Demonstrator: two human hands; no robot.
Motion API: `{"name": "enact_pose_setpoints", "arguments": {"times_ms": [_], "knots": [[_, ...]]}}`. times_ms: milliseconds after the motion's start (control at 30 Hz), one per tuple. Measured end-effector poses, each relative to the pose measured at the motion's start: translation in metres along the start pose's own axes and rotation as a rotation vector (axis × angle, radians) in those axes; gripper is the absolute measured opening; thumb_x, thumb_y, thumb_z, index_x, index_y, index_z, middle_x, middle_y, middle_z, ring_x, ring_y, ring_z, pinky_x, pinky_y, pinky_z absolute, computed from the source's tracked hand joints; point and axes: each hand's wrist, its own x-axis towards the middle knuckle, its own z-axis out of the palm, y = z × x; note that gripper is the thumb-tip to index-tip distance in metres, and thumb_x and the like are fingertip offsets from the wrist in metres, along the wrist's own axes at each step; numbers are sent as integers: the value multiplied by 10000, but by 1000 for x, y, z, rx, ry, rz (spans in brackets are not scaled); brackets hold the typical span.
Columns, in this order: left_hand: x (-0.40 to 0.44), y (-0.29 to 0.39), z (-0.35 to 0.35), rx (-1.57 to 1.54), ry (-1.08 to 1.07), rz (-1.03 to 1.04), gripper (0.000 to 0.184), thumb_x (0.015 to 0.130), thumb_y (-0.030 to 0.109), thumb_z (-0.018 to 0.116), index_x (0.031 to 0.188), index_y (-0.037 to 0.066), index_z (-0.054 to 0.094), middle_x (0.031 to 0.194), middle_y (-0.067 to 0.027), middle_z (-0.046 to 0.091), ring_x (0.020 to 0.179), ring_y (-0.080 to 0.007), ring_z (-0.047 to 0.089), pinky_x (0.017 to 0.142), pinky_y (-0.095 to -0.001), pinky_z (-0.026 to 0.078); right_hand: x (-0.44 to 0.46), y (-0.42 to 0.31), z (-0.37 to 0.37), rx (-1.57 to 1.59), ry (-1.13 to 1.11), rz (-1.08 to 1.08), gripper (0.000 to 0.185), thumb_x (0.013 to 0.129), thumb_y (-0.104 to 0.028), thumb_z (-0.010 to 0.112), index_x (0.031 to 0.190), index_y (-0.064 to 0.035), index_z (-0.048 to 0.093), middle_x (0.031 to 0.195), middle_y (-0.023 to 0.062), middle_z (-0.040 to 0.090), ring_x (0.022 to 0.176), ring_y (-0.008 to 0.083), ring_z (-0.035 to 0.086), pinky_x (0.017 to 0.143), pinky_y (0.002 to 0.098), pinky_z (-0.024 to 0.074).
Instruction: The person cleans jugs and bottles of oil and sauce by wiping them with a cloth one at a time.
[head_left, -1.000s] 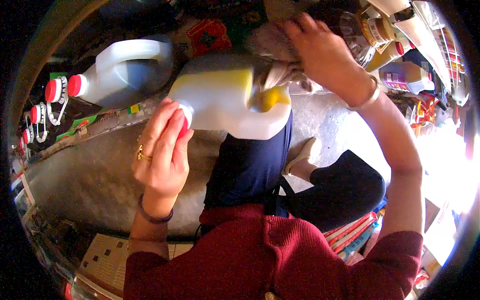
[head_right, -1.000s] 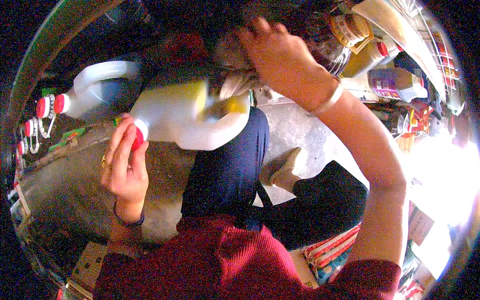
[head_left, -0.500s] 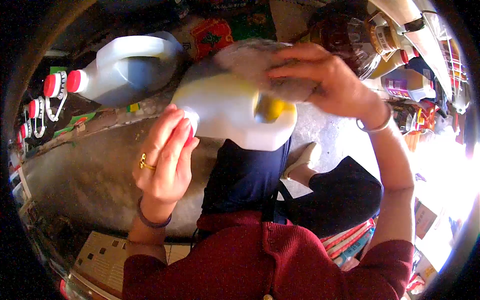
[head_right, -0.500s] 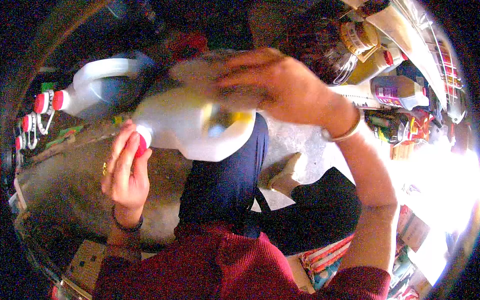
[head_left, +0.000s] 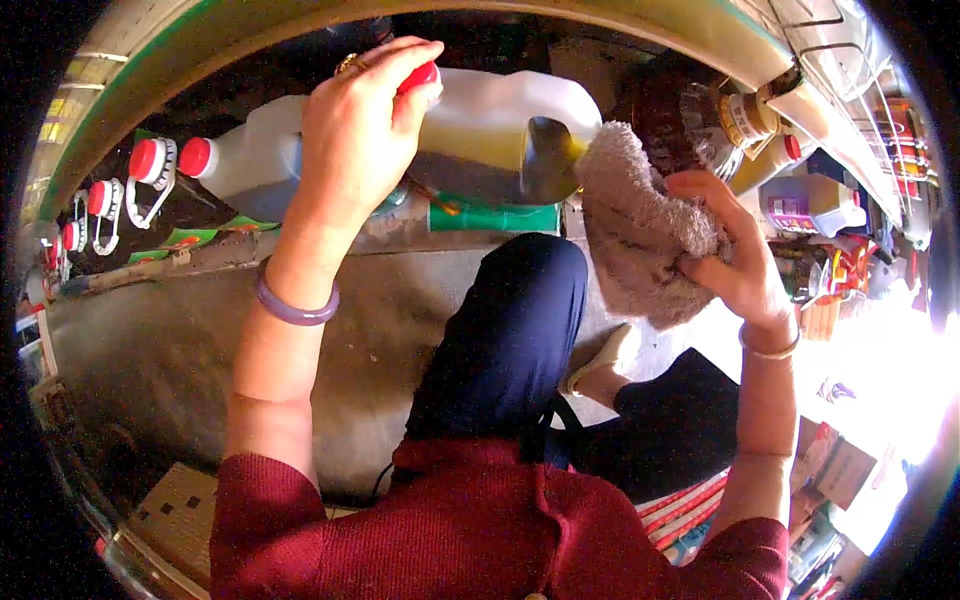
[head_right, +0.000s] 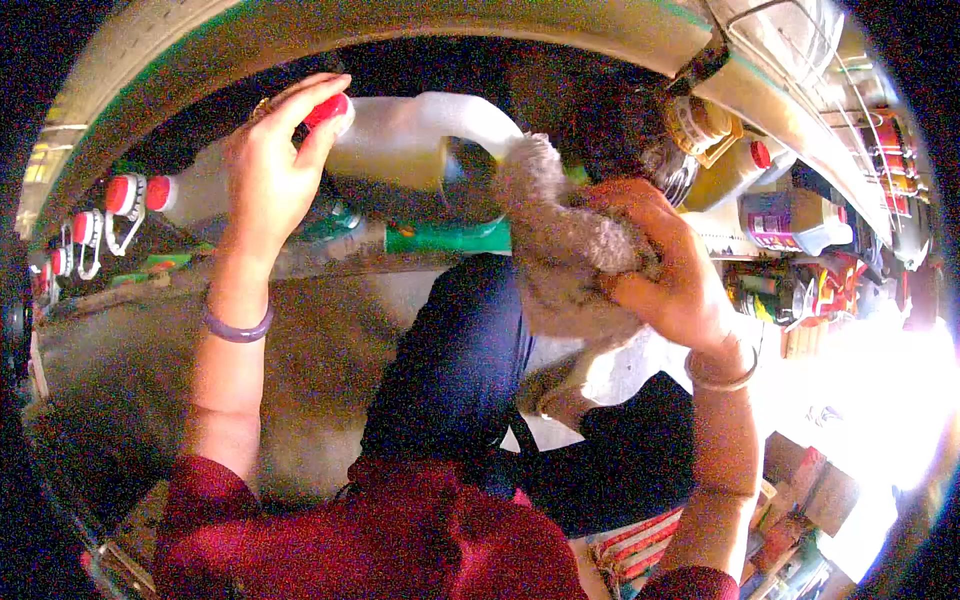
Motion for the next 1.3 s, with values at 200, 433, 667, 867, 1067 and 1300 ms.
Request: {"name": "enact_pose_setpoints", "arguments": {"times_ms": [200,433,667,867,1067,1300], "knots": [[-33,-10,-11,-269,211,-214,351,762,-15,647,1108,32,618,1109,-123,625,994,-248,606,840,-333,490,49,-61,44,438,589,-100,486,757,-35,605,1224,33,490,1174,130,579,1101,187,531,953,317,408],[-97,3,-37,-328,256,-362,231,811,-17,602,1042,-6,617,1048,-124,638,939,-223,607,852,-313,458,168,-44,82,-803,225,-462,388,752,-228,618,1081,-22,615,1099,202,590,1015,399,544,913,410,443],[-124,10,-48,-350,196,-486,173,812,-11,605,979,9,642,997,-104,650,910,-212,613,826,-295,460,206,-35,66,-57,-128,-411,511,717,-234,646,1216,-144,577,1165,165,590,1082,347,549,995,424,389],[-112,11,-42,-304,211,-410,167,806,-26,597,958,19,651,955,-98,658,884,-213,619,800,-294,466,168,-79,91,-714,-88,-552,533,654,-103,623,1182,-153,575,1099,148,577,986,330,579,880,400,466],[-96,22,-46,-321,251,-341,150,799,-54,588,917,11,652,928,-104,660,839,-205,626,748,-277,480,187,-97,113,-863,-212,-259,363,654,-226,652,1000,-118,620,940,79,582,953,294,562,854,428,451],[-126,10,-46,-407,323,-509,156,814,-68,575,946,-3,627,947,-105,644,858,-195,630,772,-275,484,158,-70,126,-883,225,-966,260,642,-254,667,879,-151,640,935,2,581,924,208,552,791,391,420]]}}
